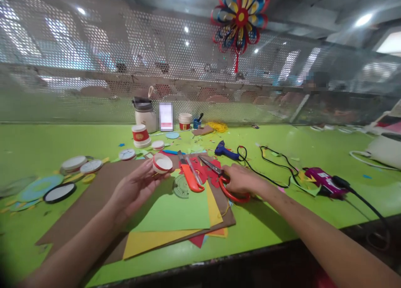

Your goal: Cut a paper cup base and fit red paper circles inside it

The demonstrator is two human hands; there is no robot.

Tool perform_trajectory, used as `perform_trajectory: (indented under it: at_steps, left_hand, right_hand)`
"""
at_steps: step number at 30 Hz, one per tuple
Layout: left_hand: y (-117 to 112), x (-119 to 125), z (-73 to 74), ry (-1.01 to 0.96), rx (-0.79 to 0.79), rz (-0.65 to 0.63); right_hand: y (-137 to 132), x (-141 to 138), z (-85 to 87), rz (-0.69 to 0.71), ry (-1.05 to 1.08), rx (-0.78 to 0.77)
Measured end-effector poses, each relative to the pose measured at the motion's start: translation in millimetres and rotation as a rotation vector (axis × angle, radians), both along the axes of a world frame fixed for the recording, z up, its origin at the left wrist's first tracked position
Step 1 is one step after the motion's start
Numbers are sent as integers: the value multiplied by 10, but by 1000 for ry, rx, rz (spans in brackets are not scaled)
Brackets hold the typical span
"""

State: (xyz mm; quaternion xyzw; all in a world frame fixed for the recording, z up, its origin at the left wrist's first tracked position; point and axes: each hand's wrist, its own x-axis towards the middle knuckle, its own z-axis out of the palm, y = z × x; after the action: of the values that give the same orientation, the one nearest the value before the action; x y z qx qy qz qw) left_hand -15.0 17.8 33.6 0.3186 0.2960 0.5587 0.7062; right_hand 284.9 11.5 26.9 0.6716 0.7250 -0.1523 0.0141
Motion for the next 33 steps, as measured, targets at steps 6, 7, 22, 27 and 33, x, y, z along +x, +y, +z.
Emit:
perform_trajectory:
  at_steps: [6,7,22,27,33]
  left_hand:
    - [-60,-25,141,-37,-19,-17]
    - [-70,-31,150,-40,-30,-9]
    - [-133,65,106,236,-43,100]
    - [-141,52,140,180,-13,78]
    - [-173,100,177,178,1,135]
  right_hand:
    - [-14,241,115,-12,316,-10]
    - [-22,273,143,-8,393,-2]
    - [-328,-574,496,236,632,-72]
    - [-381,-654,447,222,650,-11]
    - [-399,-752,365,88,578,39]
